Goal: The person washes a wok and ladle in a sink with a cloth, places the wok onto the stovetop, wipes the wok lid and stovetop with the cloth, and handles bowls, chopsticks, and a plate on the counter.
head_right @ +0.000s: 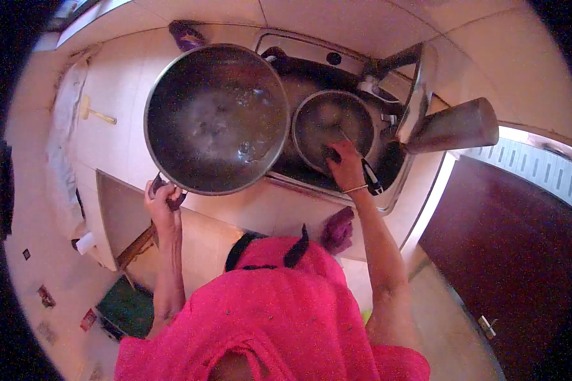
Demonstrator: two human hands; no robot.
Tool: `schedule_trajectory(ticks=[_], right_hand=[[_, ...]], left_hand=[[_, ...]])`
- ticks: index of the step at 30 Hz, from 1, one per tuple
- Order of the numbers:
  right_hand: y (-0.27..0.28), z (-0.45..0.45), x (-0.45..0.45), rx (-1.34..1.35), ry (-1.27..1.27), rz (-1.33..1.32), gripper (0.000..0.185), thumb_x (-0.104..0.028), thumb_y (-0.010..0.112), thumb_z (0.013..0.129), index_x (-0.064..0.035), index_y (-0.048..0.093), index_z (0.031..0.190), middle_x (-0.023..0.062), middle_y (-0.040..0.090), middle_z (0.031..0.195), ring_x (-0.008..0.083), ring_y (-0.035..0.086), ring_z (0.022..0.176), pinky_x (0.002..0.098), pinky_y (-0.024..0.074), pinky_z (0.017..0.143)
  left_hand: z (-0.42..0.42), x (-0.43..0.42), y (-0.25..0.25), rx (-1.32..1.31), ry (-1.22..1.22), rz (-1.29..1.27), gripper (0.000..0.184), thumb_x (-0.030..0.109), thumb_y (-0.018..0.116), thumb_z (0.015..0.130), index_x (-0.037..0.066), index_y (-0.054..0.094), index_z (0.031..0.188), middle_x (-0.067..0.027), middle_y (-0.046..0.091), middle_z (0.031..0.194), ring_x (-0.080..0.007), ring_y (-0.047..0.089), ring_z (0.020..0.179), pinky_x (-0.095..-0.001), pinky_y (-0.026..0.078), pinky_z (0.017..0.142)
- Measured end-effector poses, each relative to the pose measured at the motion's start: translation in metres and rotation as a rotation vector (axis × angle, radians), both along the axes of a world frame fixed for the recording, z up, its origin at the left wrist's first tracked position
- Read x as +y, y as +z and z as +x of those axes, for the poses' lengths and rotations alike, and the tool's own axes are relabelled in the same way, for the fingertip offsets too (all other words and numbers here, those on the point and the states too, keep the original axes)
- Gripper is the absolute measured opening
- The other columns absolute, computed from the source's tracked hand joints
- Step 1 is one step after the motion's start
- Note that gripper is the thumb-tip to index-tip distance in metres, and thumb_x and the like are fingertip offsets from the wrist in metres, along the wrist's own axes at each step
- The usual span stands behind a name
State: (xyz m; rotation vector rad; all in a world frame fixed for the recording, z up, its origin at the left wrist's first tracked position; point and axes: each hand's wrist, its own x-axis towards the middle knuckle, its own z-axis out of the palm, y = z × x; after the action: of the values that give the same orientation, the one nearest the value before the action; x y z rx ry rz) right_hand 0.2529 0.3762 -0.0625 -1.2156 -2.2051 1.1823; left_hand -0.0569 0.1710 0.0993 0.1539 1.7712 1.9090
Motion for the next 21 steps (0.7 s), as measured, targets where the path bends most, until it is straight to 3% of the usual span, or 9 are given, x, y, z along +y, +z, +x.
schedule_trajectory(ticks=[5,11,17,21], right_hand=[[0.015,0.000,-0.021,-0.008,-0.006,0.020,0.035,-0.002,0.069,0.067,-0.0032,0.059,0.100,0.0161,0.057,0.101,0.0322,0.056,0.093,0.0351,0.0465,0.080],[0.003,0.006,-0.022,-0.007,0.020,0.047,0.035,-0.002,0.068,0.067,-0.0041,0.059,0.101,0.0161,0.058,0.099,0.0329,0.056,0.094,0.0358,0.0469,0.080],[-0.019,0.005,-0.025,-0.017,0.016,0.038,0.037,-0.003,0.067,0.067,-0.0054,0.059,0.102,0.0151,0.058,0.098,0.0320,0.056,0.093,0.0364,0.0470,0.079],[-0.017,0.007,-0.025,-0.038,0.034,0.077,0.038,-0.001,0.066,0.066,-0.0060,0.059,0.103,0.0147,0.057,0.100,0.0315,0.056,0.094,0.0366,0.0469,0.079]], left_hand=[[0.009,-0.015,0.035,0.133,0.030,-0.051,0.016,-0.010,0.052,0.071,0.001,0.041,0.073,-0.0048,0.045,0.060,-0.0116,0.043,0.051,-0.0245,0.037,0.050],[0.022,-0.015,0.042,0.449,-0.030,-0.205,0.014,-0.010,0.054,0.074,0.001,0.046,0.079,-0.0045,0.049,0.060,-0.0093,0.046,0.053,-0.0214,0.036,0.048],[0.029,-0.014,0.043,0.691,0.003,-0.242,0.020,-0.013,0.058,0.072,0.001,0.048,0.082,-0.0045,0.051,0.070,-0.0091,0.046,0.058,-0.0212,0.039,0.051],[0.030,-0.014,0.046,1.028,-0.112,-0.205,0.024,-0.016,0.058,0.067,0.000,0.048,0.081,-0.0065,0.050,0.072,-0.0131,0.046,0.060,-0.0242,0.039,0.053]])
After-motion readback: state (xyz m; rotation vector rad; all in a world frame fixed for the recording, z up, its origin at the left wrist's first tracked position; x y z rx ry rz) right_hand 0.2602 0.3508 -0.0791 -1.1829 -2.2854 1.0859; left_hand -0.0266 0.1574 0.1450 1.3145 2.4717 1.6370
